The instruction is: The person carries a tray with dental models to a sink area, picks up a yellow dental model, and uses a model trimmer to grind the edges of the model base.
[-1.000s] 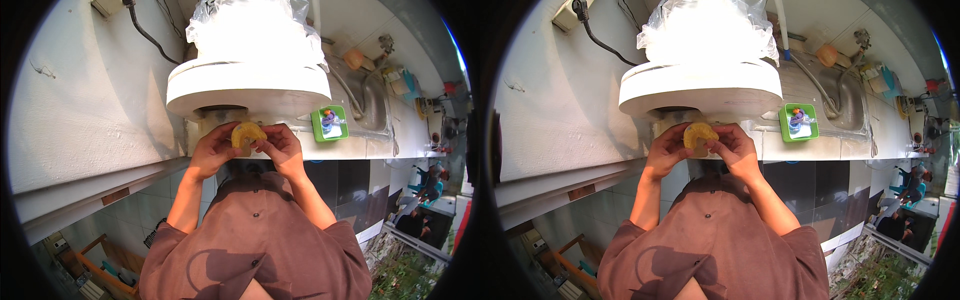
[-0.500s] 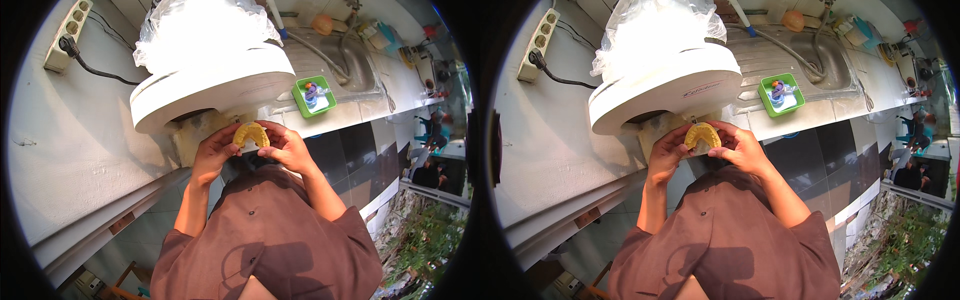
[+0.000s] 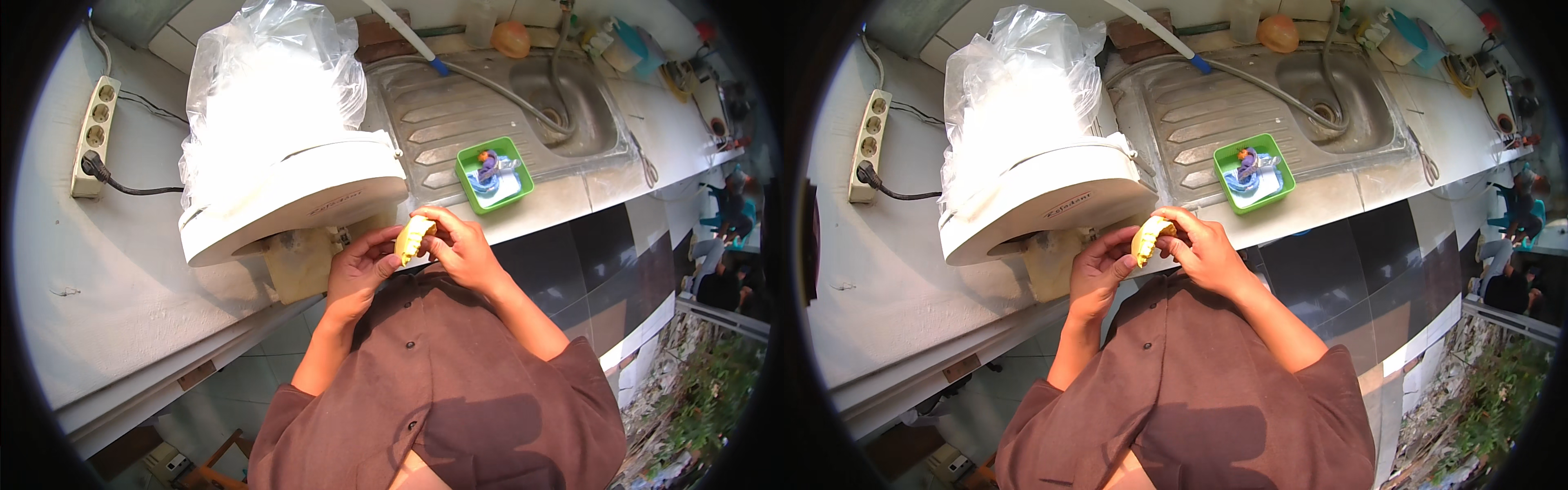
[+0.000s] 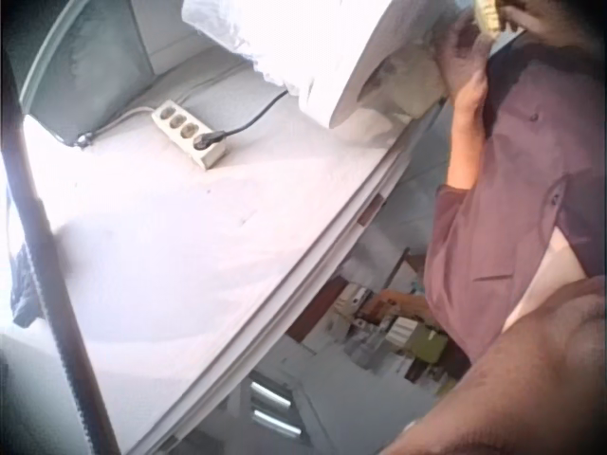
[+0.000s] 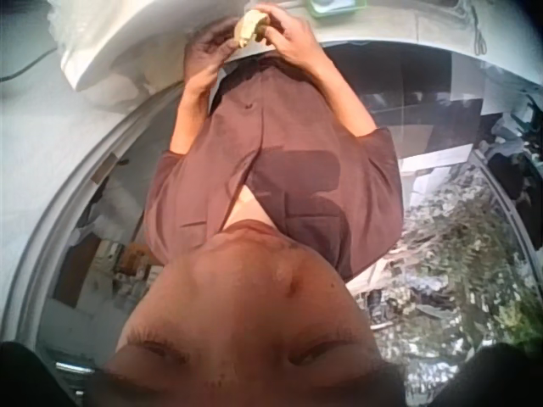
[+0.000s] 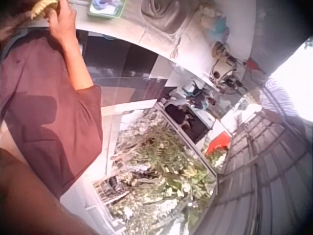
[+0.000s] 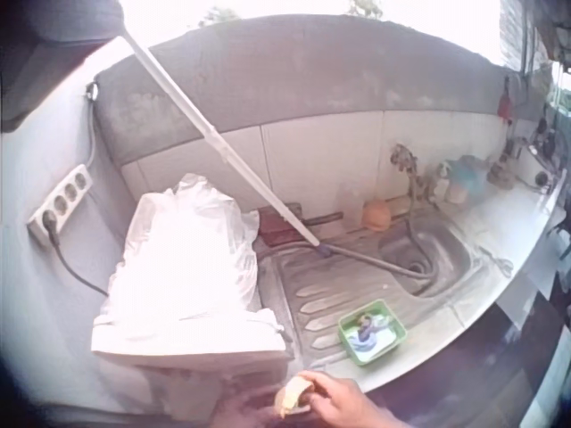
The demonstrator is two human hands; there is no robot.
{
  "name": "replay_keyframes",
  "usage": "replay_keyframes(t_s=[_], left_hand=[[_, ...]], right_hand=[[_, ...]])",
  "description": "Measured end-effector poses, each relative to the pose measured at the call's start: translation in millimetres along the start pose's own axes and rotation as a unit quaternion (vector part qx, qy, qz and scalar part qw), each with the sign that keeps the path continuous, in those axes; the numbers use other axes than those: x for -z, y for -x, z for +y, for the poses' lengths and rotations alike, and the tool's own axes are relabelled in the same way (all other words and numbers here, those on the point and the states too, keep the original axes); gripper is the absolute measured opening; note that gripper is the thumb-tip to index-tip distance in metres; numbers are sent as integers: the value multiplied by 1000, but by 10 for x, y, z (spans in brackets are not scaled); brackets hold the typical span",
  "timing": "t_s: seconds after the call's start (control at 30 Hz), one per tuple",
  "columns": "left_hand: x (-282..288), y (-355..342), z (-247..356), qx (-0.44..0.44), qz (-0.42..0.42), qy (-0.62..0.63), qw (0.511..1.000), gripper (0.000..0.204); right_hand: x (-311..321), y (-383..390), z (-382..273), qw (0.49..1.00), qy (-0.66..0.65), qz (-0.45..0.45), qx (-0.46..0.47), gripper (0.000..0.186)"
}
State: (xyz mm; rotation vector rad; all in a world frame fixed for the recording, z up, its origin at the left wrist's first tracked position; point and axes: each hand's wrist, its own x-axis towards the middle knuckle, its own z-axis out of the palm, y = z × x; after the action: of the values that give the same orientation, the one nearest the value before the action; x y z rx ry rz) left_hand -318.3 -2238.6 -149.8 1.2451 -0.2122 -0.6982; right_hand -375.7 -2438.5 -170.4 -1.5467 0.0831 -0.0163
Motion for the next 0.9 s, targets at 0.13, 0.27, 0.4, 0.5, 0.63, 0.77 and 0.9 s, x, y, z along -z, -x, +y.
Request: replay_keyframes(t_s=[0.13, 0.27, 0.4, 0.5, 0.63, 0.77, 0.9], left_hand=[[-314, 9, 134, -148, 49, -148, 977, 45], [-168, 115, 234, -226, 80, -343, 909, 40], [37, 282, 200, -326, 114, -410, 845, 36], [190, 405, 180, -386, 137, -429, 805, 36], [451, 600, 155, -358, 170, -439, 806, 36], [632, 644, -19, -303, 307, -321, 843, 40], [813, 687, -38, -318, 356, -351, 805, 40]], right_hand=[[-75, -71, 132, 991, -30, 41, 126, 40], [-87, -162, 80, 939, 96, 97, 317, 38], [-275, -267, -33, 914, 126, 69, 380, 46], [-472, -313, -43, 908, 144, 64, 388, 46], [-755, -296, -63, 919, 167, 54, 354, 37], [-1059, -409, -1, 878, 248, 106, 394, 33], [-1398, -501, 110, 870, 274, 122, 391, 31]])
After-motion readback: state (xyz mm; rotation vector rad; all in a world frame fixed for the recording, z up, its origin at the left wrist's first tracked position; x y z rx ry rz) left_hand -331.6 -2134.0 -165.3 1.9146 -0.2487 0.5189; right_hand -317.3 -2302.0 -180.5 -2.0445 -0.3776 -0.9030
